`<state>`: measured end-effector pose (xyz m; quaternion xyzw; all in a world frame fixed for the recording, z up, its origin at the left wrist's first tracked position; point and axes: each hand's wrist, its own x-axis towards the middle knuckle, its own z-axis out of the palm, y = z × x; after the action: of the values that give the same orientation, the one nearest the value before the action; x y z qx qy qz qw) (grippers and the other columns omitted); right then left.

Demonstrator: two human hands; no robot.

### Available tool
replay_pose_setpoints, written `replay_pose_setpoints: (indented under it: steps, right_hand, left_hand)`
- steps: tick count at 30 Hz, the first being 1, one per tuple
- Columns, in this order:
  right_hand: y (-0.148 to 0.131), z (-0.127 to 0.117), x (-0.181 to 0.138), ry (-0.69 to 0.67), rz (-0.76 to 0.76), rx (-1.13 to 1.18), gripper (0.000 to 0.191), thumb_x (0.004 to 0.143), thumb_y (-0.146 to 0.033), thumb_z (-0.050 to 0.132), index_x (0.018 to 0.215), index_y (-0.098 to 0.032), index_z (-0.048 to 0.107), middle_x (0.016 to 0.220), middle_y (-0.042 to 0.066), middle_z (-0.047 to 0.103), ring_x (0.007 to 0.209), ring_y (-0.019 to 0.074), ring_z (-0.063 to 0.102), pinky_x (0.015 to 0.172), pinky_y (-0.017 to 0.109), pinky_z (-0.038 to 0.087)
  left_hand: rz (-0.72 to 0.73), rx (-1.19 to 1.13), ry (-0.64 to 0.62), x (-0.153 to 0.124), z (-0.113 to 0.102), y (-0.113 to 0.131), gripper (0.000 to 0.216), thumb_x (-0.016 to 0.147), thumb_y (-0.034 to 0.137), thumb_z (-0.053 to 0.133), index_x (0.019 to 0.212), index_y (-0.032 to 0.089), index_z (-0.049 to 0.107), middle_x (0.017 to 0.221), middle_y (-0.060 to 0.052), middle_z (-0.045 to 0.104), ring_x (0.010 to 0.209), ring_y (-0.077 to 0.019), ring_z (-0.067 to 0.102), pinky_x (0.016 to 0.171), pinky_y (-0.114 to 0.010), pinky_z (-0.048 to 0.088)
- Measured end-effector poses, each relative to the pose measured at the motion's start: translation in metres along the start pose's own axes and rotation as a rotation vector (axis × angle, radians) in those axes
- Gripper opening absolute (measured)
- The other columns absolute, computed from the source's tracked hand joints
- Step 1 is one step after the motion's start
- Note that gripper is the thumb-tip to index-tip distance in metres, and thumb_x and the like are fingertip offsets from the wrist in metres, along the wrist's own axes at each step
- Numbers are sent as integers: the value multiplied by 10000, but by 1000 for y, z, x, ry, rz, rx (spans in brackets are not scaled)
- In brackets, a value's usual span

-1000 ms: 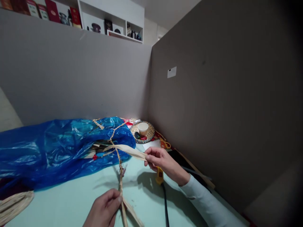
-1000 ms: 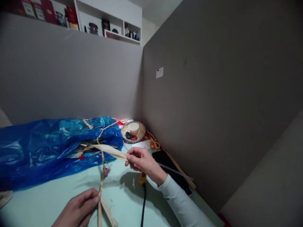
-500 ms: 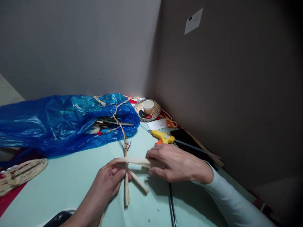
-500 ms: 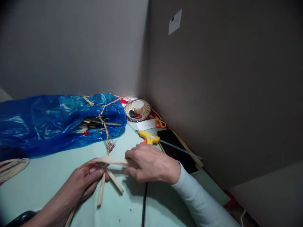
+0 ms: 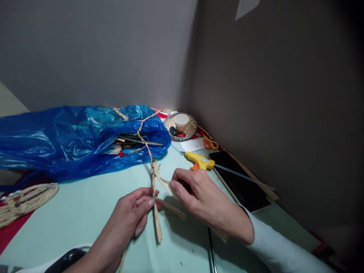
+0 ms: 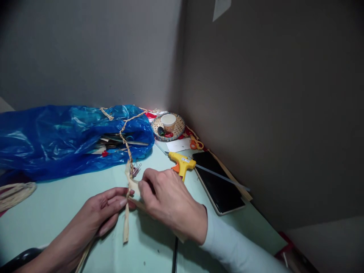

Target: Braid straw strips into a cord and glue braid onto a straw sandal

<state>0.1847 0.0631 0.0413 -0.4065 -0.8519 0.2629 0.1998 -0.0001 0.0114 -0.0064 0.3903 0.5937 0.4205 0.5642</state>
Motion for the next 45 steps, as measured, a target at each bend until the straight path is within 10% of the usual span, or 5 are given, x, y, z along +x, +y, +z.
replay_pose_setpoints:
  steps: [12, 45]
  right_hand:
    - [0, 43, -15, -33, 65, -218, 311, 930, -302, 442, 645, -185, 485, 553, -45, 325, 537, 118, 165, 566, 329, 113]
    - [-2, 16, -10, -225, 12, -23, 257, 982, -270, 437, 782, -172, 567, 761, 34, 637, 719, 150, 557, 627, 268, 322]
  left_hand:
    - [-71, -14, -19, 1, -2, -6, 370, 844, 404, 610, 1087, 126, 630, 355, 100, 448, 332, -44, 235, 417, -207, 112]
    - [-61, -2, 91, 0, 0, 0, 241, 691, 349, 763, 779, 140, 679, 430, 85, 491, 308, -11, 268, 376, -177, 89]
